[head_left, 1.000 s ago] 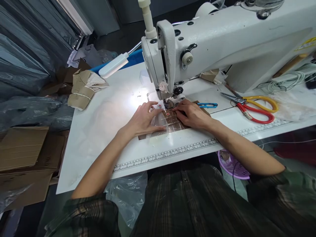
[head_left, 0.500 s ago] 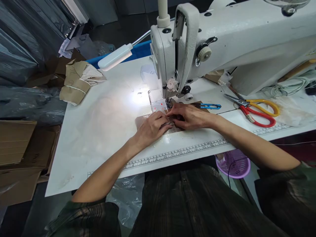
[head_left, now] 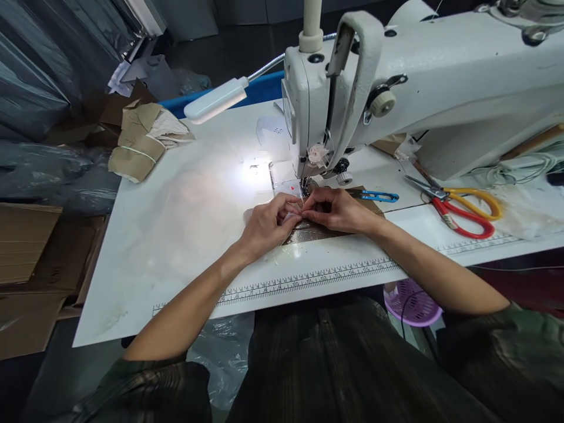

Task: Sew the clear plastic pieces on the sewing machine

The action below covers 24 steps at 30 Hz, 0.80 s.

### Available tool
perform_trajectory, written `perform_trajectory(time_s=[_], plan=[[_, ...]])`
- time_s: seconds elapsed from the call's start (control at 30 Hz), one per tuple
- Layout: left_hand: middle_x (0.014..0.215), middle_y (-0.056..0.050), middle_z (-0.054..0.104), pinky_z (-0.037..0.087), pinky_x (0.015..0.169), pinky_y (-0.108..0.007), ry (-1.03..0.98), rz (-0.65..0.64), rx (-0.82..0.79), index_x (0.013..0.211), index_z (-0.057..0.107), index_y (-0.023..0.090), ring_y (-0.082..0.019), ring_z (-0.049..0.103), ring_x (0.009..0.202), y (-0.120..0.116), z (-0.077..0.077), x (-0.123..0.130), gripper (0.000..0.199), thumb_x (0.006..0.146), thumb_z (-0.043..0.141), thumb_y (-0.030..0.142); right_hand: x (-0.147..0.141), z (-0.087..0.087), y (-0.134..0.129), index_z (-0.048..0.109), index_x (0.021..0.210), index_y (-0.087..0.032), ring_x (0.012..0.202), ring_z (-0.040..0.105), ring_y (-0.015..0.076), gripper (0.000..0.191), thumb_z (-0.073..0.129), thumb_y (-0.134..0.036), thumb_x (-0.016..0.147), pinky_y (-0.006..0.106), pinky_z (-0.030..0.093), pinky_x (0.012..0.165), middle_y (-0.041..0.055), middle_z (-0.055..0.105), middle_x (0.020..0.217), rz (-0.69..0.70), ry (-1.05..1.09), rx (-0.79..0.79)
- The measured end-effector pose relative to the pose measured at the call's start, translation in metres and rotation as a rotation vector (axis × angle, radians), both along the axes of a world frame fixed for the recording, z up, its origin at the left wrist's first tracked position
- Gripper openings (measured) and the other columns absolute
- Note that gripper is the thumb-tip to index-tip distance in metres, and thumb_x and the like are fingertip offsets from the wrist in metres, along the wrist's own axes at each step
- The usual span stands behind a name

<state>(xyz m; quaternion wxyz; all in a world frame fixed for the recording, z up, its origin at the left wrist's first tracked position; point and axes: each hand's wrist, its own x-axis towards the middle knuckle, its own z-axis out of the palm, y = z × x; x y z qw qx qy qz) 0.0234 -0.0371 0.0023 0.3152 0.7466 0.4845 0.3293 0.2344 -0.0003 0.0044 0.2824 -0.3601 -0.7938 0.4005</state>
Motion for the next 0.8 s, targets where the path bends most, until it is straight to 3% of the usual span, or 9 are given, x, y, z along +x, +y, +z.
perform_trajectory(time_s=[0.1,0.27,0.33,0.4,0.5,0.63,0.7,0.8], plan=[[0.087,-0.002,0.075,0.058,0.067,-0.026,-0.08,0.003,-0.057,0.109,0.064,0.02,-0.012,0.07,0.072,0.003,-0.003,0.0,0.027,0.085,0.069,0.03,-0.007,0.001,-0.009,0.064,0.081,-0.018,0.068,0.054,0.0138,0.018,0.062,-0.036,0.086,0.03,0.042,0.064,0.0024,0.064,0.077,-0.071,0.055,0.016],[0.08,-0.003,0.075,0.058,0.068,-0.027,-0.183,-0.006,-0.166,0.103,0.065,0.018,-0.013,0.071,0.072,0.011,-0.006,-0.003,0.028,0.079,0.075,0.028,-0.006,-0.001,-0.008,0.059,0.07,-0.019,0.057,0.045,0.0133,0.014,0.063,-0.028,0.081,0.031,0.038,0.059,-0.0015,0.052,0.059,-0.458,-0.01,-0.042],[0.08,-0.004,0.074,0.059,0.069,-0.028,-0.2,-0.042,-0.204,0.103,0.065,0.016,-0.014,0.072,0.073,0.013,-0.006,-0.005,0.029,0.079,0.075,0.028,-0.001,-0.003,-0.003,0.06,0.069,-0.018,0.058,0.046,0.014,0.015,0.064,-0.028,0.08,0.031,0.038,0.06,-0.0011,0.052,0.059,-0.523,-0.03,-0.059],[0.083,-0.006,0.075,0.06,0.07,-0.029,-0.225,-0.112,-0.236,0.106,0.063,0.015,-0.015,0.072,0.075,0.015,-0.005,-0.009,0.033,0.079,0.075,0.03,0.003,-0.005,-0.002,0.061,0.074,-0.018,0.06,0.047,0.014,0.018,0.065,-0.034,0.081,0.031,0.039,0.06,-0.0008,0.054,0.062,-0.463,0.022,-0.056],[0.096,-0.008,0.073,0.059,0.068,-0.027,-0.241,-0.226,-0.26,0.11,0.06,0.016,-0.012,0.07,0.075,0.014,-0.004,-0.014,0.042,0.075,0.078,0.028,0.003,-0.004,-0.007,0.057,0.083,-0.021,0.06,0.047,0.0126,0.026,0.065,-0.046,0.086,0.027,0.038,0.056,-0.0018,0.057,0.069,-0.212,0.205,-0.151],[0.087,-0.002,0.068,0.056,0.062,-0.023,-0.137,-0.244,-0.18,0.104,0.058,0.018,-0.011,0.067,0.071,0.011,-0.003,-0.017,0.033,0.078,0.075,0.029,-0.006,0.002,-0.024,0.048,0.093,-0.025,0.057,0.048,0.0116,0.03,0.052,-0.054,0.096,0.024,0.035,0.049,-0.0023,0.061,0.074,0.07,0.377,-0.315],[0.086,-0.003,0.069,0.056,0.063,-0.024,-0.12,-0.263,-0.134,0.096,0.06,0.018,-0.012,0.068,0.073,0.012,-0.003,-0.016,0.023,0.082,0.071,0.032,-0.013,0.004,-0.033,0.044,0.095,-0.026,0.057,0.05,0.0118,0.027,0.047,-0.052,0.1,0.024,0.037,0.051,-0.0031,0.059,0.073,0.106,0.419,-0.261],[0.084,-0.005,0.069,0.056,0.065,-0.025,-0.142,-0.294,-0.125,0.086,0.064,0.016,-0.013,0.067,0.075,0.014,-0.002,-0.014,0.02,0.085,0.067,0.036,-0.018,0.001,-0.037,0.043,0.098,-0.025,0.059,0.049,0.0121,0.023,0.044,-0.047,0.101,0.026,0.04,0.058,-0.0041,0.053,0.07,0.087,0.345,-0.027]])
